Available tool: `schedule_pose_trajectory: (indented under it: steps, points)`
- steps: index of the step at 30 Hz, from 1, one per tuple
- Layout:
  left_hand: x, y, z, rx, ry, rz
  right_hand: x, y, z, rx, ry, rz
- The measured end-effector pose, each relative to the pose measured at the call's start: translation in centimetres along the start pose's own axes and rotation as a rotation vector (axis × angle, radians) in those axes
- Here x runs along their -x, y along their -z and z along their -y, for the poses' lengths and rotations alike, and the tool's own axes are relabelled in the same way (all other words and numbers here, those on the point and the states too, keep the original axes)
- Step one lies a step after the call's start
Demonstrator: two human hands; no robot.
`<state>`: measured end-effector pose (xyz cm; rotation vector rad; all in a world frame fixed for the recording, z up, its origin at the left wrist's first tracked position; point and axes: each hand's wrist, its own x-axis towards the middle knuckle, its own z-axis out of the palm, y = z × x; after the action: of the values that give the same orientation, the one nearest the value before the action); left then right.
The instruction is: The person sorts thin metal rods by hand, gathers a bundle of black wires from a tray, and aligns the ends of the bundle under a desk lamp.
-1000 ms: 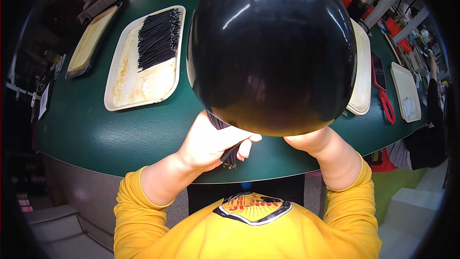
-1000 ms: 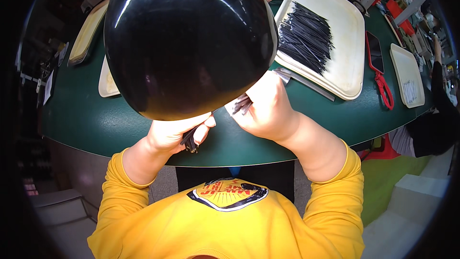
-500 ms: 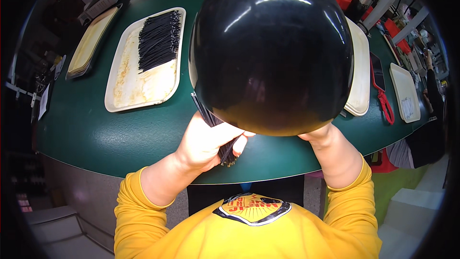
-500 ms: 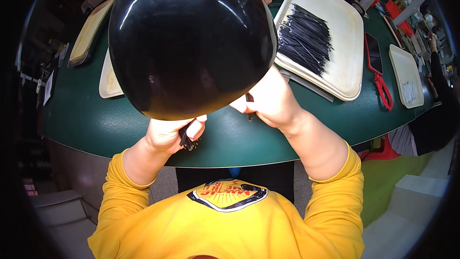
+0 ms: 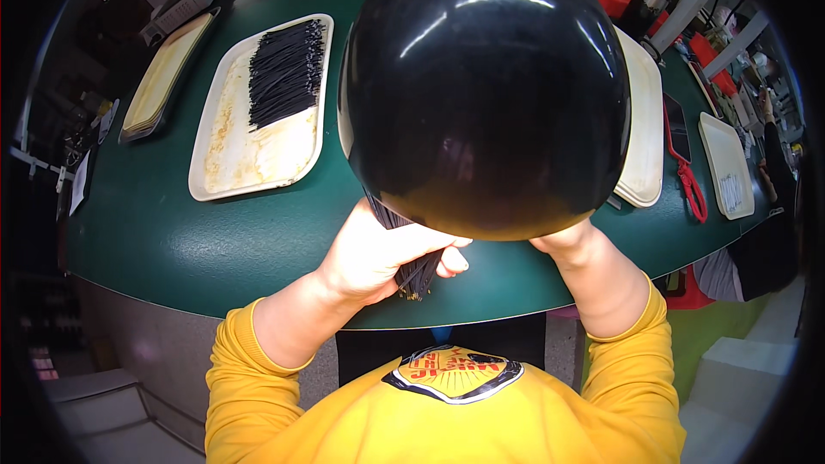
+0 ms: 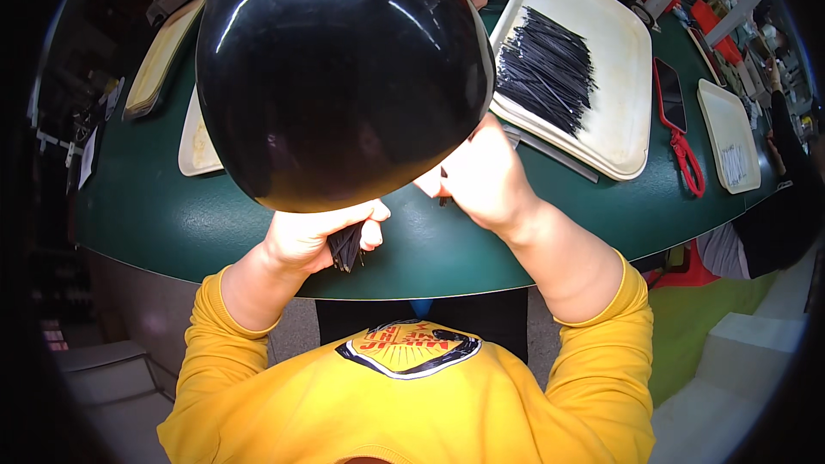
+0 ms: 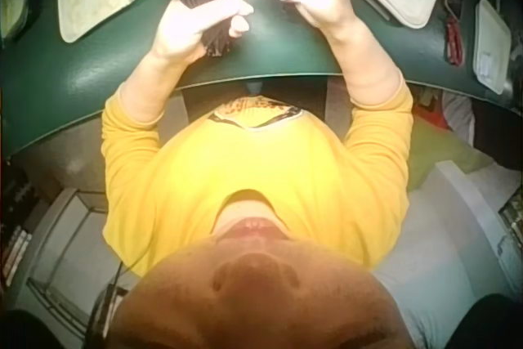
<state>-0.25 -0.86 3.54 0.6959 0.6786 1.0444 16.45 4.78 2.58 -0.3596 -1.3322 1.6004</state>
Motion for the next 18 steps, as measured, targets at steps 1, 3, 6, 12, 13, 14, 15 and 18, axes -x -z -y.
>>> schedule_pose_trajectory:
  steps: [1,3,6,12,13,14,15,18]
  points:
    - [0.0,-0.1,0.0,-0.008,-0.002,-0.012,0.0,0.2,-0.2,-0.078,-0.010,-0.018]
    - [0.1,-0.1,-0.1,-0.015,-0.004,-0.025,-0.1,0.1,-0.1,-0.111,-0.013,0.016]
    - [0.1,-0.1,-0.1,0.014,0.007,-0.008,-0.4,0.1,0.2,-0.019,-0.002,0.122]
    - [0.0,-0.2,-0.1,0.020,-0.022,-0.019,0.0,0.6,-0.5,-0.055,-0.023,0.159]
    - [0.0,-0.3,0.0,0.043,-0.013,-0.033,0.0,0.5,-0.4,0.025,-0.012,0.185]
    - [0.0,-0.4,0.0,0.066,-0.002,-0.047,0.0,0.4,-0.3,0.104,0.001,0.212]
    - [0.0,-0.3,0.0,0.067,-0.001,-0.046,0.1,0.2,-0.3,0.096,-0.033,0.155]
    - [0.0,-0.2,0.0,0.005,-0.011,-0.038,-0.7,-1.4,0.4,0.155,0.099,0.011]
